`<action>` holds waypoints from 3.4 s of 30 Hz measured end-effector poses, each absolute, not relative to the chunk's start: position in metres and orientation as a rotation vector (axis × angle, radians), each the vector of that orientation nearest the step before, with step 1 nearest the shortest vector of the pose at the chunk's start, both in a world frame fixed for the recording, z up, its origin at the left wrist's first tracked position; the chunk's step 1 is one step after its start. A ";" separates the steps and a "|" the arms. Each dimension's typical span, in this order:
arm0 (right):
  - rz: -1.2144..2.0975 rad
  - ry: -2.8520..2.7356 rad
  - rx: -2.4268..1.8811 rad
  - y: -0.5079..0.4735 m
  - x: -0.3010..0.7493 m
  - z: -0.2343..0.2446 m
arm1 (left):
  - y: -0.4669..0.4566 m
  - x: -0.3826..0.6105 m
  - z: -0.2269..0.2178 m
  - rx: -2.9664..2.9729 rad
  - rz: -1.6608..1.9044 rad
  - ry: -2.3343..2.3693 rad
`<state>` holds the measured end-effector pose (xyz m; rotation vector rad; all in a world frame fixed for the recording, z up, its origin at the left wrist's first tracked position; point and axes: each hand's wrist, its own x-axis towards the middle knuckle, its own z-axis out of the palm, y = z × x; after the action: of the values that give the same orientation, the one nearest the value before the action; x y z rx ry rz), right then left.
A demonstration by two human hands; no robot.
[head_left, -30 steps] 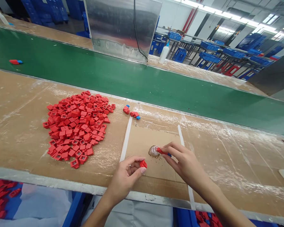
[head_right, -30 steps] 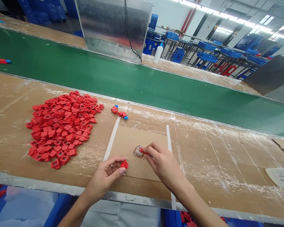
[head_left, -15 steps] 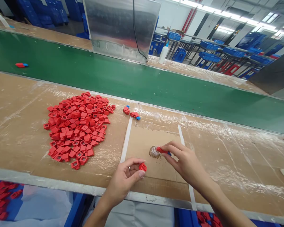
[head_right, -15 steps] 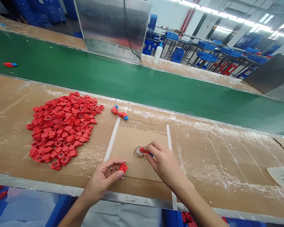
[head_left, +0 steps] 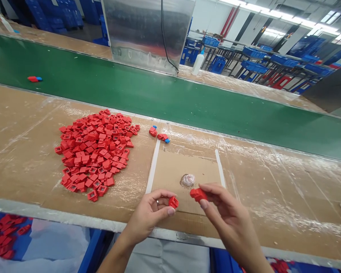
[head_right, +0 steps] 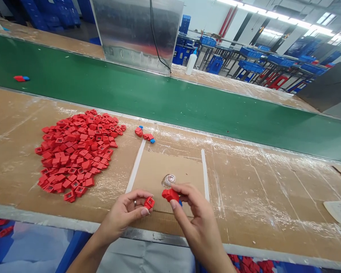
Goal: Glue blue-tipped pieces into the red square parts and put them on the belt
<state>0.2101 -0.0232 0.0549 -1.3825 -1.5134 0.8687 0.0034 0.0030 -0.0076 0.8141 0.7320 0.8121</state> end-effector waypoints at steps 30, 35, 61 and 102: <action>1.241 -1.265 -1.298 -0.028 0.178 0.024 | 0.004 0.005 -0.003 0.839 0.805 0.752; 1.141 -1.341 -1.293 -0.030 0.176 0.012 | 0.003 0.005 -0.004 0.867 0.797 0.817; 0.656 -1.400 -1.252 -0.049 0.169 -0.032 | -0.007 0.013 0.001 0.967 0.835 0.866; 0.587 -1.683 -1.270 -0.048 0.197 -0.035 | -0.009 0.008 0.007 1.479 0.573 0.932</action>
<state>0.1967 -0.0477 -0.0349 -1.2697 -1.6832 0.5865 0.0076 -0.0086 0.0072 1.4794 0.9315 0.5734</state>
